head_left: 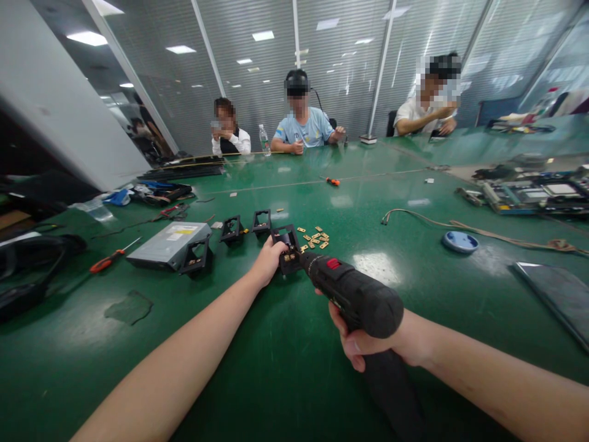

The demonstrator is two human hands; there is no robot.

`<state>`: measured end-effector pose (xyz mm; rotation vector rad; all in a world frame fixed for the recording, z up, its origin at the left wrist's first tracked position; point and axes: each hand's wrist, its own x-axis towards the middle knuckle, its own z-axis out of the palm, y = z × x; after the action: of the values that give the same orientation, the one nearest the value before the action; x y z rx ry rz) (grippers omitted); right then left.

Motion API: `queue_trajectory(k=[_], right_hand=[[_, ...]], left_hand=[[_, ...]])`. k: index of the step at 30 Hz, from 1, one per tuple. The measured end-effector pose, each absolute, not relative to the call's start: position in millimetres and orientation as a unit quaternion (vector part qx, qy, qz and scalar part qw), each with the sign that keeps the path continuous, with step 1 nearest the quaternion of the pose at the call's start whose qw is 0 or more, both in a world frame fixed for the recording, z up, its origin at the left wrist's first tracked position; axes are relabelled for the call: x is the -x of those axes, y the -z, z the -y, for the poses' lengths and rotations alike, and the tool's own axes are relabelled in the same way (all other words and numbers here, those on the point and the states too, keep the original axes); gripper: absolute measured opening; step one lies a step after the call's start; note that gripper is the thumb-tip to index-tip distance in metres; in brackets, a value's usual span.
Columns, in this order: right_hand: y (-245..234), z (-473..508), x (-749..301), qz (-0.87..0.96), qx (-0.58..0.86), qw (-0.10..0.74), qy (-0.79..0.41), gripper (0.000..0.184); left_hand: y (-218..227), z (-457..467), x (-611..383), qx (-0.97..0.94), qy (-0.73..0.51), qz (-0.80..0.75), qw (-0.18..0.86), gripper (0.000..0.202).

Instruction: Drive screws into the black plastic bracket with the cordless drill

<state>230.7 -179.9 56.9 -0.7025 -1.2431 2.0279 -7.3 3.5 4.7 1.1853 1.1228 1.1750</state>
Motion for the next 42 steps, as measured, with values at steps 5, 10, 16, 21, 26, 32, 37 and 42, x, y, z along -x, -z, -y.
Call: queue_trajectory(k=[5,10,16,21,26,32,37,42], right_hand=[[-55.9,179.7,-230.6,0.473,0.273,0.324,-0.773,0.061],[-46.2,178.4,-229.6,0.467,0.266,0.323,-0.779,0.057],[-48.1,178.7,-228.6,0.465,0.274,0.321,-0.779,0.059],[-51.0,178.4,-227.8,0.459,0.260,0.320,-0.787,0.048],[-54.3,181.5,-228.7,0.446,0.313,0.280,-0.790,0.045],[-74.6,200.7,-221.0,0.420,0.415,0.335,-0.734,0.041],[-79.5,203.4,-219.9,0.489,0.478,0.307,-0.662,0.031],[-67.3,187.2,-239.3,0.531,0.464,0.320,-0.632,0.052]], left_hand=[[-5.6,-2.7,7.5,-0.498,-0.491,-0.472,0.536,0.032],[-2.9,-4.6,8.4,-0.502,-0.488,-0.471,0.536,0.034],[-3.2,-4.4,10.0,-0.502,-0.482,-0.482,0.532,0.033],[-5.5,-3.1,9.3,-0.496,-0.481,-0.484,0.537,0.034],[-4.2,-4.0,9.1,-0.491,-0.481,-0.481,0.544,0.037],[-6.1,-2.7,8.3,-0.492,-0.481,-0.480,0.543,0.034],[-8.4,-1.0,6.3,-0.494,-0.485,-0.480,0.540,0.033],[-6.6,-2.1,5.9,-0.490,-0.489,-0.478,0.540,0.037]])
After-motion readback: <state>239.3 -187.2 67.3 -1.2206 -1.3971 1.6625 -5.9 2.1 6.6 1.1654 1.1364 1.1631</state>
